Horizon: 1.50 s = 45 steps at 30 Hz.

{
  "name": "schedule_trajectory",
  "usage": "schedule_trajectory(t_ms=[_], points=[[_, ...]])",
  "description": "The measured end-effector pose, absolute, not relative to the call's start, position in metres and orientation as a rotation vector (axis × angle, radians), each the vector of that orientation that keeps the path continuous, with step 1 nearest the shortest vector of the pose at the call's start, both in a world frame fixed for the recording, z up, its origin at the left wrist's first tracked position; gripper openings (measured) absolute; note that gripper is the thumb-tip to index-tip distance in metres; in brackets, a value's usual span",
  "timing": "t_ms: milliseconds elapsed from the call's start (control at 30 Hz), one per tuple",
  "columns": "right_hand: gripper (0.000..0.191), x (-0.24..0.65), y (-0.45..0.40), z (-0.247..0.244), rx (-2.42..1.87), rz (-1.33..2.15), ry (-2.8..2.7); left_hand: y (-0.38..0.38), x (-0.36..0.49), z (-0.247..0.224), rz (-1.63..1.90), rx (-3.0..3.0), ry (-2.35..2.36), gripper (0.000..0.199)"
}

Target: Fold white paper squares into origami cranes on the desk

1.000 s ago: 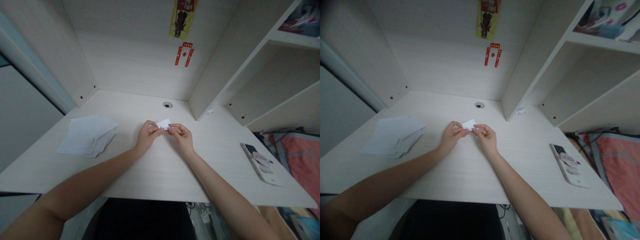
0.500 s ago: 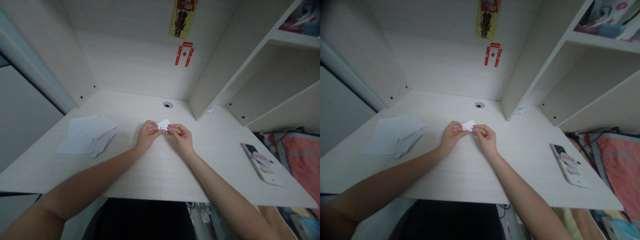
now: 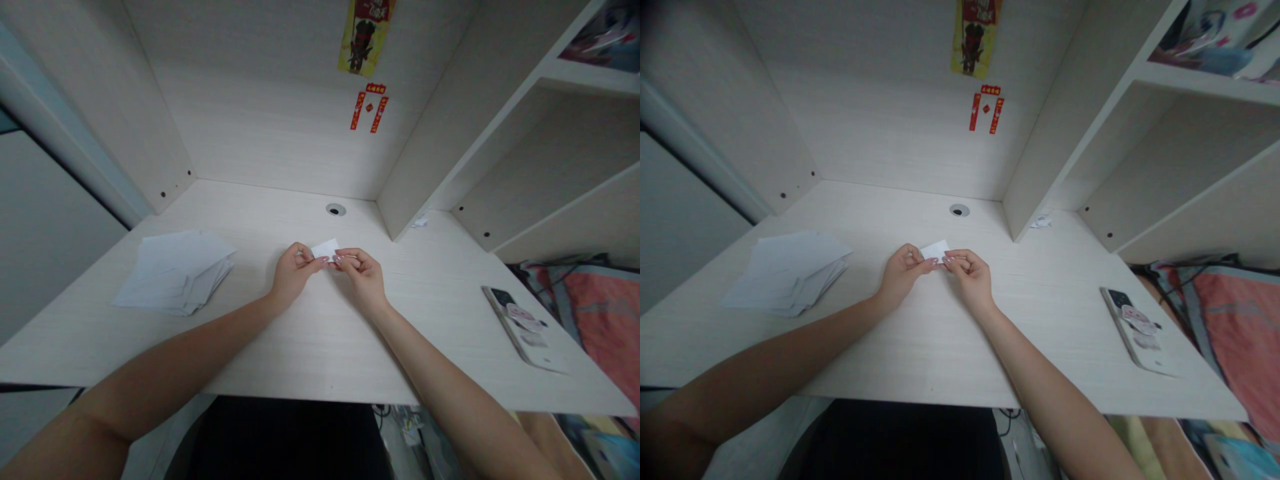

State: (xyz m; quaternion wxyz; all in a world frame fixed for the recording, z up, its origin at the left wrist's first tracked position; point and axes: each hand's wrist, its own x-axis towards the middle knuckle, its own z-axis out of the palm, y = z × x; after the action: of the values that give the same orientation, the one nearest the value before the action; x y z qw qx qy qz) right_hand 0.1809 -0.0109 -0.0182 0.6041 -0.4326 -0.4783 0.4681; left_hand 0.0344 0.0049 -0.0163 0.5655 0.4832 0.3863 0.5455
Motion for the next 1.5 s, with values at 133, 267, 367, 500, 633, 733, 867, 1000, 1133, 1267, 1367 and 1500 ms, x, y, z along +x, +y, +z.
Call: schedule_trajectory(t_ms=[133,267,367,500,633,733,867,1000,1133,1267,1367,1500], points=[[0.024,0.1817,-0.0096,-0.0195,-1.012,1.099,-1.124,0.0077,0.0348,-0.02,1.287,1.111,0.908,0.036],[0.024,0.1832,-0.0093,-0.0186,-1.004,1.123,-1.153,0.0103,0.0345,-0.0233,1.303,1.103,0.882,0.035],[0.028,0.1828,-0.0106,-0.0166,-0.967,1.173,-1.15,0.0103,0.0339,-0.0226,1.32,1.097,0.881,0.034],[0.037,0.1802,-0.0123,-0.0159,-0.957,1.21,-1.102,0.0082,0.0331,-0.0207,1.313,1.141,0.885,0.034],[0.038,0.1792,-0.0129,-0.0174,-0.969,1.191,-1.051,0.0062,0.0326,-0.0211,1.289,1.195,0.885,0.033],[0.038,0.1795,-0.0125,-0.0184,-0.957,1.192,-1.023,0.0057,0.0329,-0.0223,1.281,1.197,0.87,0.033],[0.037,0.1797,-0.0116,-0.0191,-0.94,1.231,-0.996,0.0057,0.034,-0.0227,1.277,1.156,0.839,0.032],[0.037,0.1797,-0.0106,-0.02,-0.926,1.279,-0.972,0.0056,0.0348,-0.0212,1.285,1.152,0.837,0.032],[0.037,0.1792,-0.0101,-0.02,-0.917,1.306,-0.948,0.0063,0.0356,-0.0201,1.295,1.122,0.838,0.032],[0.037,0.179,-0.0106,-0.0185,-0.914,1.31,-0.931,0.0077,0.0356,-0.0204,1.314,1.106,0.826,0.032],[0.036,0.1803,-0.0104,-0.0179,-0.92,1.324,-0.948,0.0086,0.0353,-0.0211,1.322,1.103,0.808,0.031],[0.035,0.1822,-0.0095,-0.0188,-0.907,1.352,-0.97,0.0099,0.0354,-0.0226,1.351,1.085,0.807,0.031]])
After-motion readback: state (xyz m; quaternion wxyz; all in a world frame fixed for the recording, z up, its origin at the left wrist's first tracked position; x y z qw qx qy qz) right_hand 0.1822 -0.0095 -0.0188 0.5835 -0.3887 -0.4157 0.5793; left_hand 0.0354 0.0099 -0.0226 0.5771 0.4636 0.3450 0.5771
